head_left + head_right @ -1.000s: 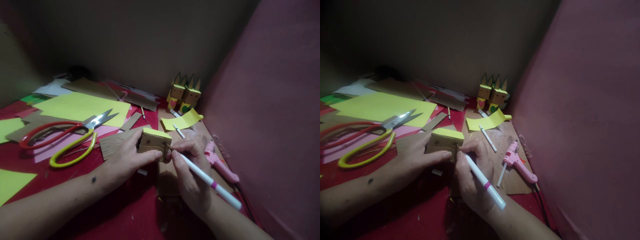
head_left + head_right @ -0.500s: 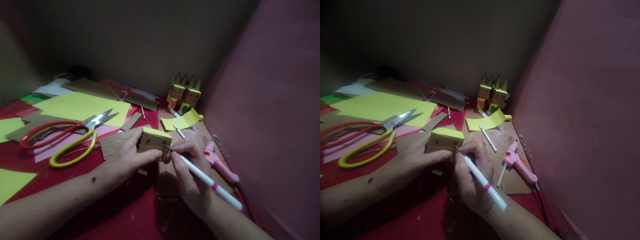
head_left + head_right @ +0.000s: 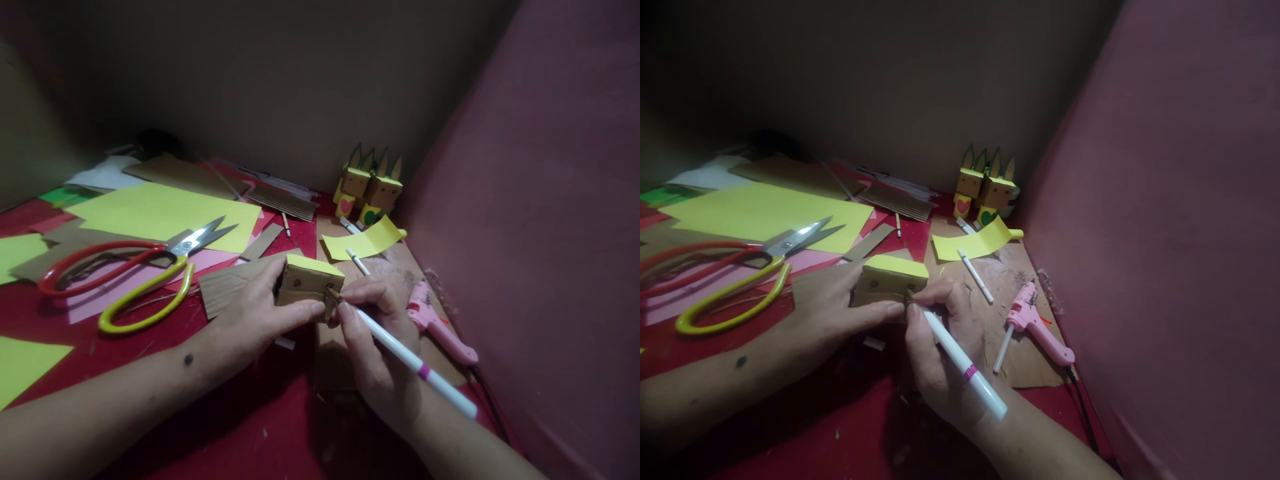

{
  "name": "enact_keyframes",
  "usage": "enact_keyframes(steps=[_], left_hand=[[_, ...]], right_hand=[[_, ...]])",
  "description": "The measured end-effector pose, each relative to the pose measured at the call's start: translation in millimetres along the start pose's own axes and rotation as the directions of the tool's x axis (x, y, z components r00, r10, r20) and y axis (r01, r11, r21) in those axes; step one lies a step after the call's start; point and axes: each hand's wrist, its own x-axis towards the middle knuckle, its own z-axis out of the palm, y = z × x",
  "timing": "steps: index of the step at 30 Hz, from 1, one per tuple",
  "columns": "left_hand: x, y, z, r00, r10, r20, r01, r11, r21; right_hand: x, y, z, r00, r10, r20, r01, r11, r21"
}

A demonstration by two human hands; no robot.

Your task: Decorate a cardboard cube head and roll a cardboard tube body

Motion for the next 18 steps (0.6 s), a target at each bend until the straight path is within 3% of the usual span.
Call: enact_keyframes(steps=[10,18], left_hand=[[0.1,-2.8,-0.2,1.000,0.009,-0.017,-0.009,1.000,0.014],[2.2,-5.0,-1.2,0.999,0.038,-0.028,-0.037,0.999,0.037]], right_hand=[[-0.4,1.4,-0.7,0.999,0.029,-0.019,-0.030,0.998,-0.053],[-1.1,2.1,1.2,0.999,0.035,-0.041,-0.034,0.999,0.004]])
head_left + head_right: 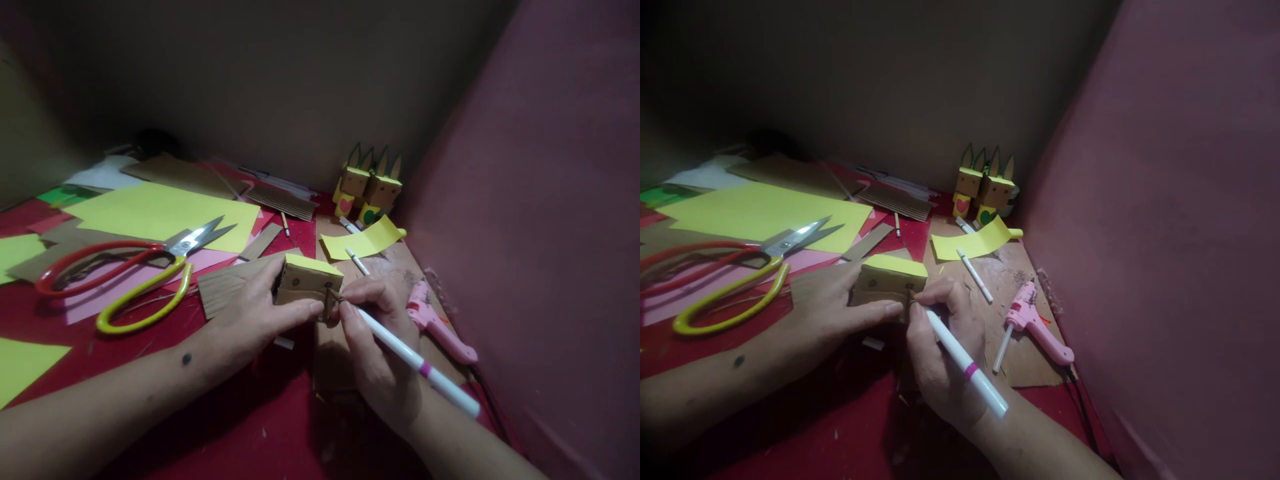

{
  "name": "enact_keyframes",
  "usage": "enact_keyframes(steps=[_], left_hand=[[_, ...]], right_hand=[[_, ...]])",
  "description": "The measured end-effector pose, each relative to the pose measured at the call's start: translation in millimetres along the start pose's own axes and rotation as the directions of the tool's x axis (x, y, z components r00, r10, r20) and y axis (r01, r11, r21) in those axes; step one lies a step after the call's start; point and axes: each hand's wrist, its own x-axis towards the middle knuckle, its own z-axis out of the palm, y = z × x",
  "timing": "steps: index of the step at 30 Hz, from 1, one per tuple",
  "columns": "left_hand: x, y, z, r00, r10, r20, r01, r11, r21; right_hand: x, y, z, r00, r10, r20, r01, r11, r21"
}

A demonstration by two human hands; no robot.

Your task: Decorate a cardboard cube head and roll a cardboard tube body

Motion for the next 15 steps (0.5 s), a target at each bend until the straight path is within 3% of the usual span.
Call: enact_keyframes(steps=[7,11,15], left_hand=[[-0.5,0.7,-0.2,1.000,0.001,0.016,0.000,1.000,-0.007],[-0.2,-0.5,1.2,1.000,-0.010,0.024,0.012,0.997,-0.076],[-1.1,-0.2,0.9,1.000,-0.019,0.006,0.019,0.999,-0.037]], right_hand=[[0.0,-0.7,-0.9,0.999,-0.029,0.033,0.026,0.997,0.066],[0.6,-1.9,-0.5,0.999,-0.043,0.026,0.043,0.999,0.008],[0.9,-1.9,0.2,1.000,-0.018,0.024,0.019,0.999,-0.033]])
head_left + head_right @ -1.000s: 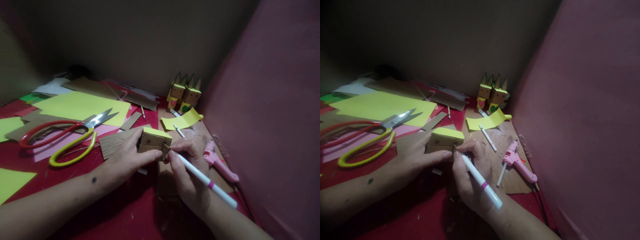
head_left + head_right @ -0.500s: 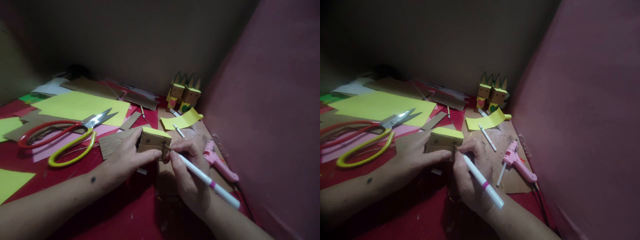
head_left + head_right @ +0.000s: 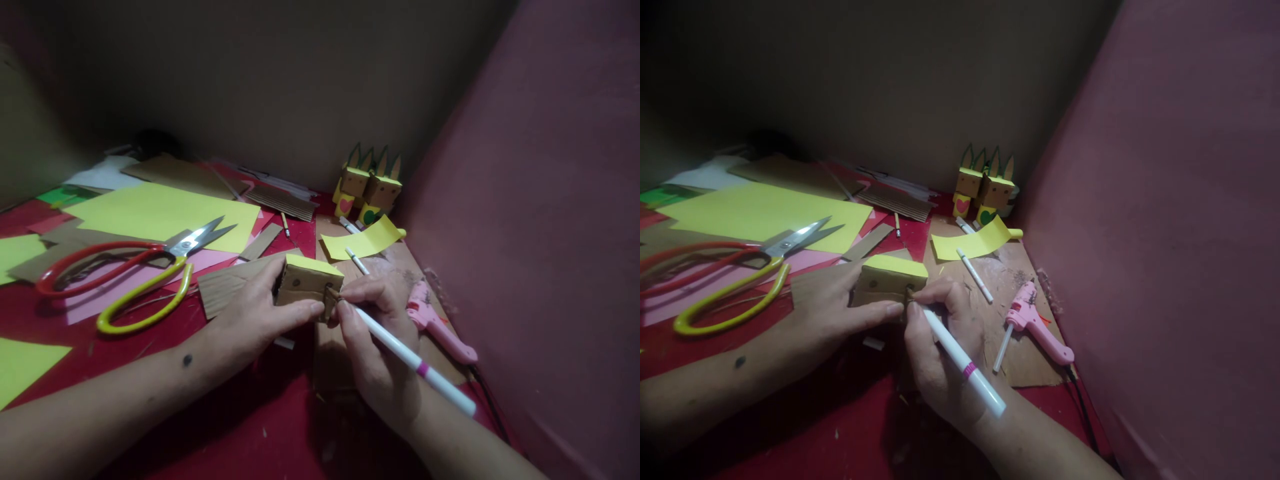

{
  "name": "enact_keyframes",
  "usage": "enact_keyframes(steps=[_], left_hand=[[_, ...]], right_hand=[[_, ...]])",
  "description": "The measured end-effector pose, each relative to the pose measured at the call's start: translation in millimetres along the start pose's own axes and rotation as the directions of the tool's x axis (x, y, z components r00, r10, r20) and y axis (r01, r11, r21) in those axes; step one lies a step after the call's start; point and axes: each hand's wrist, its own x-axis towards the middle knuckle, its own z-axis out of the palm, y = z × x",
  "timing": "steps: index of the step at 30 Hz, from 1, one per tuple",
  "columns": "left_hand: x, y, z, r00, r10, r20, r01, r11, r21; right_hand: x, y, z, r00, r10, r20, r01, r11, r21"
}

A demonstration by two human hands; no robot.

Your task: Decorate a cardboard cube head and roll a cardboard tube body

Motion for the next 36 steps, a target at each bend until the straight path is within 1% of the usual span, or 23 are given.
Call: enact_keyframes(steps=[7,10,15,19,21,25,29,32,34,36], left_hand=[[0.8,-1.8,-0.3,1.000,0.018,0.008,-0.018,1.000,-0.016],[1.5,-2.2,-0.2,1.000,0.019,0.007,-0.019,1.000,-0.011],[0.8,-2.8,-0.3,1.000,0.022,0.000,-0.022,1.000,0.000],[0.5,-3.9,-0.5,1.000,0.011,0.020,-0.010,0.999,-0.038],[0.8,-3.7,-0.6,0.999,0.017,0.029,-0.017,0.999,-0.029],[0.8,-1.0,0.0,0.999,0.031,0.012,-0.031,0.999,-0.005],[-0.2,1.3,0.0,0.999,0.035,-0.008,-0.035,0.999,0.012],[-0.5,-0.4,-1.4,1.000,-0.022,-0.001,0.022,0.999,-0.025],[-0.3,-2.2,-2.2,0.998,-0.057,0.017,0.058,0.995,-0.080],[0.2,-3.7,-2.6,0.997,-0.064,0.049,0.070,0.986,-0.148]], right_hand=[[-1.4,0.2,-1.3,1.000,0.022,0.007,-0.022,0.999,-0.029],[-2.0,1.0,-0.5,1.000,0.020,-0.019,-0.020,0.999,0.029],[-0.2,0.1,1.2,0.998,-0.020,-0.053,0.026,0.993,0.116],[1.2,-2.1,0.7,0.999,0.013,-0.052,-0.008,0.995,0.100],[1.2,-2.6,0.1,0.998,0.028,-0.050,-0.023,0.996,0.088],[-0.3,-1.9,-0.5,0.998,0.029,-0.048,-0.025,0.996,0.083],[-0.7,-0.5,0.0,0.998,0.043,-0.050,-0.037,0.993,0.114],[2.0,1.1,0.9,0.995,0.028,-0.092,-0.015,0.991,0.136],[4.9,3.0,1.4,0.991,-0.006,-0.137,0.027,0.988,0.153],[8.0,5.4,1.6,0.985,-0.032,-0.171,0.058,0.987,0.151]])
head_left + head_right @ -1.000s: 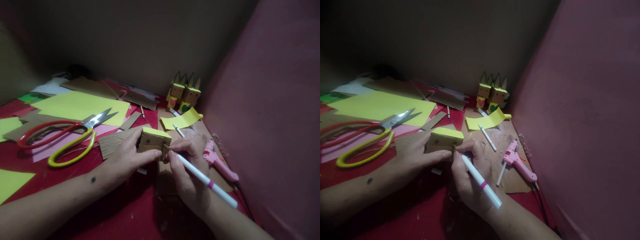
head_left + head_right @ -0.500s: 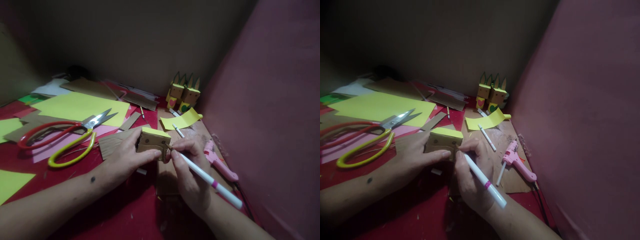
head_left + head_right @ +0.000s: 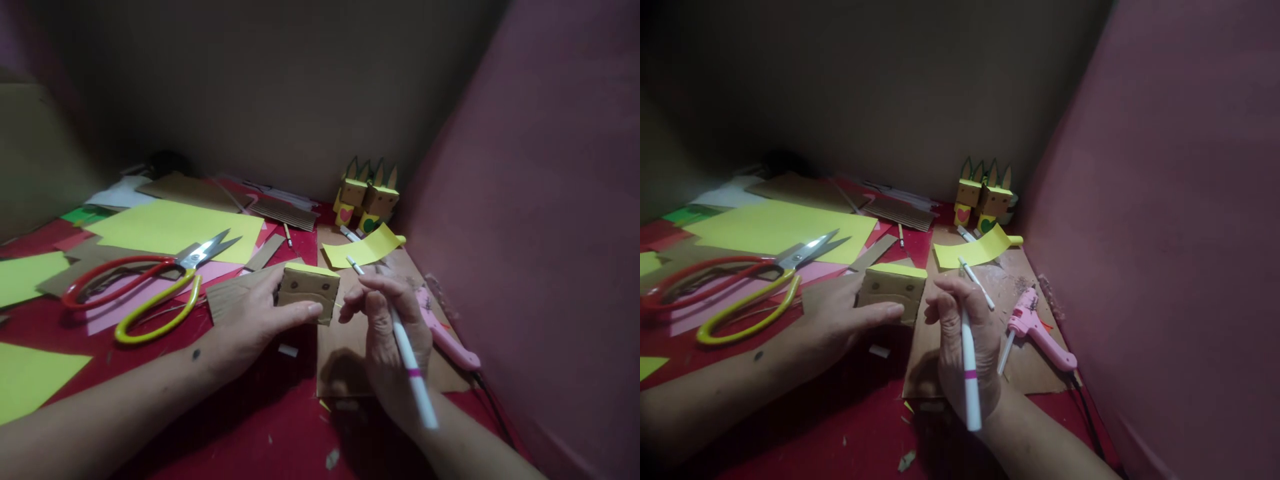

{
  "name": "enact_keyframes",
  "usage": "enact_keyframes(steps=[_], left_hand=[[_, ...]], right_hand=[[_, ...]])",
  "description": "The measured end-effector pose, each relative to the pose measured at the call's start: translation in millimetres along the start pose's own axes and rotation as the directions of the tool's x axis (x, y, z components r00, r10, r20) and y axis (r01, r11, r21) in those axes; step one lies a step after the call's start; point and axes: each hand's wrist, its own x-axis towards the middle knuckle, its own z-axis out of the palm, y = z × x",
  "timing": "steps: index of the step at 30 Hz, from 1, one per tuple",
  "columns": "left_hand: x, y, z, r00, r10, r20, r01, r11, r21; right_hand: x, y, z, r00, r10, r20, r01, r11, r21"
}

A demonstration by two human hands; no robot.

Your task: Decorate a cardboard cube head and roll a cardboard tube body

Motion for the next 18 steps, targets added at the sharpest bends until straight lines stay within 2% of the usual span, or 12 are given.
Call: enact_keyframes(steps=[2,6,9,13,18], left_hand=[[1.0,-0.9,-0.1,0.999,0.008,0.037,-0.005,0.998,-0.069],[3.8,-2.5,-0.3,0.998,0.028,0.061,-0.018,0.986,-0.164],[4.9,-2.6,-1.2,0.995,0.052,0.087,-0.035,0.982,-0.183],[4.3,-2.3,-1.5,0.992,0.078,0.097,-0.064,0.989,-0.136],[3.1,-4.5,0.3,0.991,0.077,0.108,-0.062,0.988,-0.140]], right_hand=[[2.8,2.4,-0.2,1.000,0.001,-0.026,-0.002,0.999,-0.038],[6.9,3.1,-1.9,0.994,0.098,-0.038,-0.102,0.988,-0.113],[8.8,0.2,-3.4,0.976,0.209,0.057,-0.205,0.976,-0.071],[10.6,-1.5,-4.8,0.913,0.364,0.182,-0.375,0.927,0.027],[11.3,0.9,-4.1,0.894,0.388,0.222,-0.412,0.908,0.071]])
